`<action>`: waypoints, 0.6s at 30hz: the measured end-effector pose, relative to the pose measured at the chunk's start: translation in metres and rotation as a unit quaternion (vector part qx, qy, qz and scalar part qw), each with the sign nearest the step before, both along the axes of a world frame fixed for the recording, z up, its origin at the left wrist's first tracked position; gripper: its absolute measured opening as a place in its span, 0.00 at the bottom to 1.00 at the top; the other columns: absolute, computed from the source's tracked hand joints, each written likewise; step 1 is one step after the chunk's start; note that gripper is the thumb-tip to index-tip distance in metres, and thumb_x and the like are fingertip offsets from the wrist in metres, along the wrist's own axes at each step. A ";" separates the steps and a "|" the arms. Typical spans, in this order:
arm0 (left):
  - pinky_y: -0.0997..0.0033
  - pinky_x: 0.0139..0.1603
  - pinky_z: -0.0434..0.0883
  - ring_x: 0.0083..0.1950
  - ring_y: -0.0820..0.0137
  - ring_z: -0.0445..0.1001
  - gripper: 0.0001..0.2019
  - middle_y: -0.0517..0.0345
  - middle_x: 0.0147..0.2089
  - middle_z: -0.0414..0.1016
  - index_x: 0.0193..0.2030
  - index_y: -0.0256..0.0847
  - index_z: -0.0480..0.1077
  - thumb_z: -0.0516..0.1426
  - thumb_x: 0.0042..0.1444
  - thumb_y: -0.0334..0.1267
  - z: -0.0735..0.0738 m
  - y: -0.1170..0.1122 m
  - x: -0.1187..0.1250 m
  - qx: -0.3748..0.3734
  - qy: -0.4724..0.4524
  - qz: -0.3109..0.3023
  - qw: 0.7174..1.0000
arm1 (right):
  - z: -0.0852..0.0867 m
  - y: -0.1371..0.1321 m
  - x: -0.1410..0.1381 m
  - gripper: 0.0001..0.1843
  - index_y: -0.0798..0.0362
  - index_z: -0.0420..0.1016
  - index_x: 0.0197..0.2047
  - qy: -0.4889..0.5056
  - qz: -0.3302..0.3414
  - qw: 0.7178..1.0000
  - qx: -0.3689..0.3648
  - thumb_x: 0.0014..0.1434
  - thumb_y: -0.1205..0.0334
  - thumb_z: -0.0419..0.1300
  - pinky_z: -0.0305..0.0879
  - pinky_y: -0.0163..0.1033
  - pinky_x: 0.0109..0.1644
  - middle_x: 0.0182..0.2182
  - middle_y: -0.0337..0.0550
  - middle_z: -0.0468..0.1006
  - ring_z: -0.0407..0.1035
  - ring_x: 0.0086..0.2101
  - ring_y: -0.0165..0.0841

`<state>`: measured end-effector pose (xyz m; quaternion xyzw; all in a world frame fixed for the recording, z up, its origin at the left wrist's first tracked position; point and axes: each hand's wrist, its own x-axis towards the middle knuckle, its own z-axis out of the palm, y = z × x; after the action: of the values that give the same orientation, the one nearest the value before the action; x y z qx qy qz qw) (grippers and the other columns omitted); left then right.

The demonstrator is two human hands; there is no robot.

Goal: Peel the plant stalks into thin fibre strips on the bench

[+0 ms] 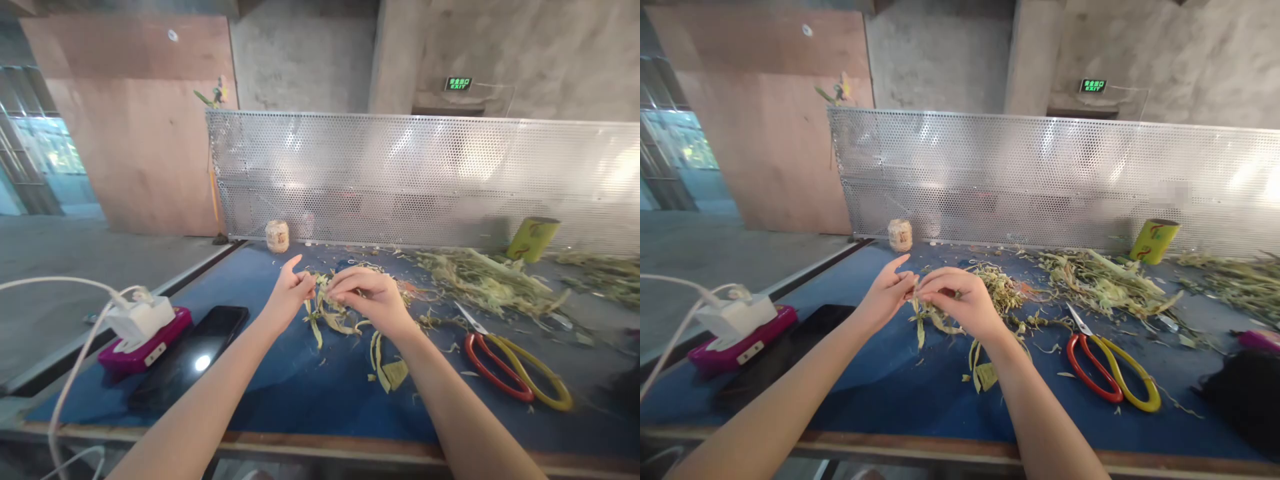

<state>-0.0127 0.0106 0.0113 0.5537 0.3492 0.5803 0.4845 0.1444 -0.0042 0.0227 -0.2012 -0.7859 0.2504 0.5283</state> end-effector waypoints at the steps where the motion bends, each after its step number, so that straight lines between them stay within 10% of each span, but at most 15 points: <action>1: 0.75 0.24 0.53 0.20 0.79 0.55 0.43 0.72 0.17 0.56 0.63 0.27 0.34 0.56 0.46 0.35 0.000 0.000 0.000 -0.003 0.006 0.005 1.000 | 0.001 -0.001 0.000 0.05 0.48 0.76 0.29 -0.020 0.022 1.000 -0.001 0.51 0.63 0.58 0.66 0.39 0.39 0.31 0.40 0.76 0.69 0.34 0.31; 10: 0.73 0.25 0.54 0.22 0.77 0.54 0.34 0.69 0.20 0.54 0.62 0.33 0.38 0.52 0.52 0.36 0.000 0.002 0.000 0.062 0.078 0.079 0.992 | -0.006 0.011 0.003 0.08 0.47 0.77 0.31 -0.090 -0.089 0.992 -0.007 0.52 0.66 0.56 0.65 0.38 0.37 0.28 0.38 0.76 0.69 0.31 0.31; 18: 0.70 0.36 0.60 0.26 0.73 0.57 0.29 0.67 0.23 0.54 0.61 0.41 0.41 0.49 0.54 0.30 -0.003 -0.004 -0.003 0.357 0.271 0.137 0.884 | -0.014 0.018 -0.006 0.07 0.51 0.78 0.26 -0.047 -0.093 0.976 -0.193 0.47 0.68 0.57 0.64 0.36 0.32 0.23 0.39 0.76 0.69 0.26 0.31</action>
<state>-0.0160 0.0070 0.0086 0.7714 0.3083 0.5538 0.0570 0.1383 0.0139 0.0085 -0.3836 -0.7244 0.3376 0.4628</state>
